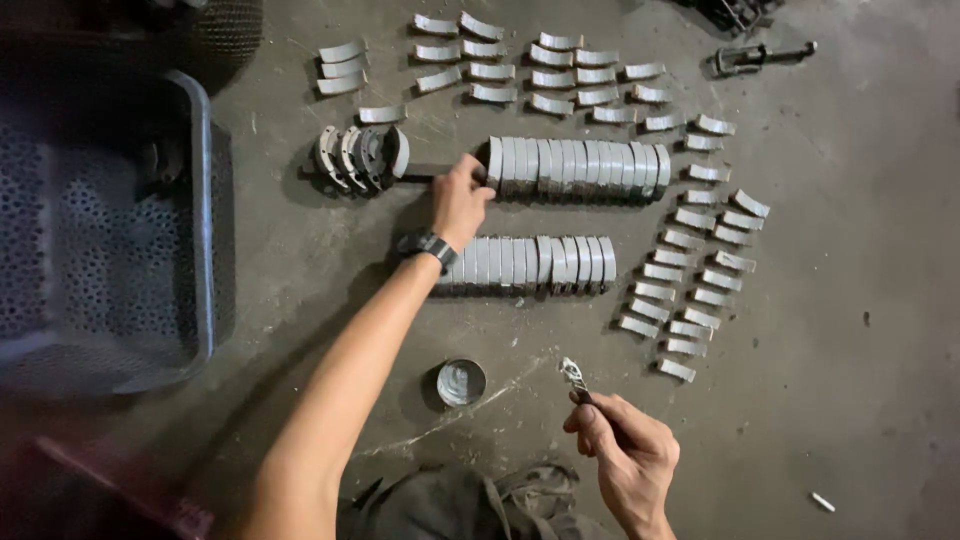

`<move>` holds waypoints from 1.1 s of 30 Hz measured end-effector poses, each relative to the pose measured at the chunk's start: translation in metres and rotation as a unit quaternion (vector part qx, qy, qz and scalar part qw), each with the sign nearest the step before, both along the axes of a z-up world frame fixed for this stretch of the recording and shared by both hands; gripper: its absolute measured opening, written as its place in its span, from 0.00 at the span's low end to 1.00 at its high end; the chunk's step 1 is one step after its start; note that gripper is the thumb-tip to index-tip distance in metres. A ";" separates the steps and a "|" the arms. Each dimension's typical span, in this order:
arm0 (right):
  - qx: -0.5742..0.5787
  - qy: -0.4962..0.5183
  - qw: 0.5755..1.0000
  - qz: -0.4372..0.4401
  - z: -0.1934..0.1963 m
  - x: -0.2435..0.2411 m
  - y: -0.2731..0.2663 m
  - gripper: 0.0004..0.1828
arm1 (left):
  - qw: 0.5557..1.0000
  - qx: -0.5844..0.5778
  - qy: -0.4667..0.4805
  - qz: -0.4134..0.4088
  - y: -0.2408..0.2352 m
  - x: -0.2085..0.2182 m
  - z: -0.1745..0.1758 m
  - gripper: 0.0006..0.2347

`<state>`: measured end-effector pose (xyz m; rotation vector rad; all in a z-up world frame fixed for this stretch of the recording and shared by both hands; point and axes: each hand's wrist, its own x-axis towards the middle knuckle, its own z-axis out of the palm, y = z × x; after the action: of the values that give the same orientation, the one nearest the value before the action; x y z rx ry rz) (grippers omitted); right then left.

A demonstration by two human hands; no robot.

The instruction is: Applying lubricant or assembly paste to engine bearing shells and organizing them.

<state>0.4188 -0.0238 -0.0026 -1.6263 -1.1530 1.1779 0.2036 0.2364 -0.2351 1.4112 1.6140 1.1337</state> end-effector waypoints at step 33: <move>0.080 -0.250 0.957 0.125 0.027 -0.069 0.038 0.13 | 0.949 -0.010 -0.290 0.126 -0.062 -0.358 0.106 0.02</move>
<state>0.3494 0.0138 0.0246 -1.7388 -1.7697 0.8090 -0.1544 0.1748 -0.1292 0.7572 1.3828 1.5019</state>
